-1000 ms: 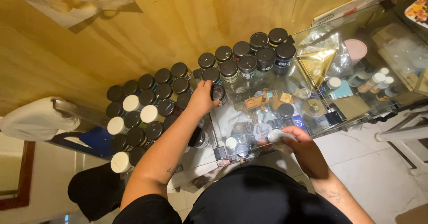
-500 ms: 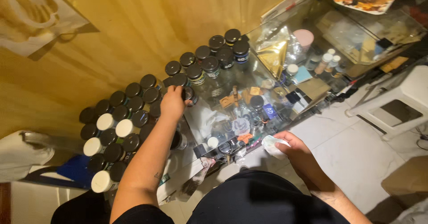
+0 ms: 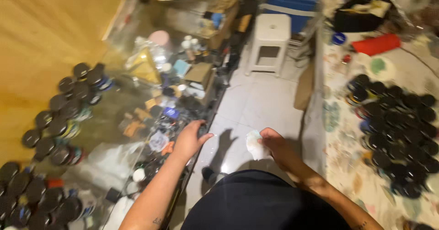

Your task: The person cleans multiple small black jars with a white cloth, picking them up individually from a table and a glass shelf, wiping the lids and sides, and then placing them into a organized grid on the shelf.

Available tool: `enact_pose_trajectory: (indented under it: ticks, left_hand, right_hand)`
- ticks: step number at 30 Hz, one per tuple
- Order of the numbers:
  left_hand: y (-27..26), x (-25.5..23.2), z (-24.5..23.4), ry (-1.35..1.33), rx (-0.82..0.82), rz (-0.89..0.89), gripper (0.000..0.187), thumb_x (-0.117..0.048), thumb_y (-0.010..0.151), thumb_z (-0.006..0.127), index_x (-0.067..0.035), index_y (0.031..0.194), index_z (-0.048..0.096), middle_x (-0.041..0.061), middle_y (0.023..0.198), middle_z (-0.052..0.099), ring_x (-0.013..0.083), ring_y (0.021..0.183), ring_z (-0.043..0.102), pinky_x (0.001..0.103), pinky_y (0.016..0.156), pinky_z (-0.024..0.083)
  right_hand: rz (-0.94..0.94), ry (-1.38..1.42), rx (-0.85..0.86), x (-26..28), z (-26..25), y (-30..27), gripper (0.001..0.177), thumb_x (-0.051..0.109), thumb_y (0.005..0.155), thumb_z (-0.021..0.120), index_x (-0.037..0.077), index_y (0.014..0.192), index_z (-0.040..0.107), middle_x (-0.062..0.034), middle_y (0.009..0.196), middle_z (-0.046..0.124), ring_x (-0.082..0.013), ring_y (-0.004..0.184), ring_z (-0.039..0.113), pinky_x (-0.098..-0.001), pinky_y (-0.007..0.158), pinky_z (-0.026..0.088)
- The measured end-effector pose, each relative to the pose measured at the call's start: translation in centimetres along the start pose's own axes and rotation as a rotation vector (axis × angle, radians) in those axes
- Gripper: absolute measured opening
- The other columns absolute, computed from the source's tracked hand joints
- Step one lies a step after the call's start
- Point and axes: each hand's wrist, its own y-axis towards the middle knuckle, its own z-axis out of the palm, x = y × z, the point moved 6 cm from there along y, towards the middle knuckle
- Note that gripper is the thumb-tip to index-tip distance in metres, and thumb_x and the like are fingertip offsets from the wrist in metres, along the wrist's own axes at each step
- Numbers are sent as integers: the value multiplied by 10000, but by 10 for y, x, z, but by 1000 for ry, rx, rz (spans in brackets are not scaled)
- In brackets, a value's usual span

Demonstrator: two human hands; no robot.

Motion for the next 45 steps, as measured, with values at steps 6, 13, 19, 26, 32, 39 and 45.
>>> enact_pose_trajectory:
  ticks: [6, 13, 19, 26, 32, 39, 45]
  left_hand:
    - [50, -156, 151, -129, 400, 307, 472, -396, 939, 705, -110, 1300, 602, 130, 1181, 694, 341, 1073, 711, 483, 912, 574]
    - [79, -221, 291, -160, 806, 346, 437, -412, 977, 666, -130, 1308, 618, 108, 1224, 685, 318, 1170, 675, 446, 980, 549]
    - [161, -248, 373, -270, 823, 313, 366, -408, 990, 680, -170, 1267, 660, 77, 1164, 709, 276, 1181, 666, 409, 997, 544]
    - [312, -301, 444, -422, 655, 253, 340, -301, 989, 683, -119, 1275, 657, 130, 1197, 694, 309, 1175, 648, 439, 1004, 531]
    - [382, -364, 481, 78, 570, 630, 570, -265, 861, 744, -192, 1394, 554, 76, 1423, 514, 362, 1326, 499, 539, 1080, 488]
    - [404, -408, 486, 609, 671, 902, 899, -361, 821, 810, -261, 1585, 346, 38, 1656, 184, 313, 1458, 267, 494, 1134, 359]
    - [420, -414, 512, 662, 688, 969, 921, -417, 791, 822, -261, 1576, 366, 15, 1682, 135, 289, 1494, 221, 474, 1136, 338]
  right_hand:
    - [-136, 418, -280, -55, -152, -26, 59, 138, 949, 579, 93, 987, 582, -44, 776, 495, -186, 680, 547, -338, 599, 470]
    - [-220, 690, -659, -75, -231, -126, 278, 37, 895, 711, 50, 1141, 583, -93, 805, 615, -188, 714, 651, -358, 613, 577]
    - [-290, 697, -785, -152, -299, -101, 99, 95, 952, 707, 53, 1027, 660, -22, 812, 614, -157, 740, 652, -266, 637, 518]
    - [-352, 799, -966, -123, -343, -75, 146, 121, 975, 709, 26, 1086, 702, -75, 855, 694, -179, 751, 686, -303, 690, 534]
    - [-387, 848, -1121, -77, -353, -60, 156, 110, 961, 695, 42, 1098, 727, -14, 787, 661, -99, 658, 614, -237, 612, 473]
    - [-415, 942, -1274, -54, -347, -65, 193, 116, 939, 704, 32, 1108, 743, 3, 777, 636, -65, 641, 578, -204, 582, 449]
    - [-461, 975, -1361, -83, -343, -62, 279, 19, 879, 708, 45, 1156, 730, -11, 771, 676, -47, 592, 595, -141, 513, 423]
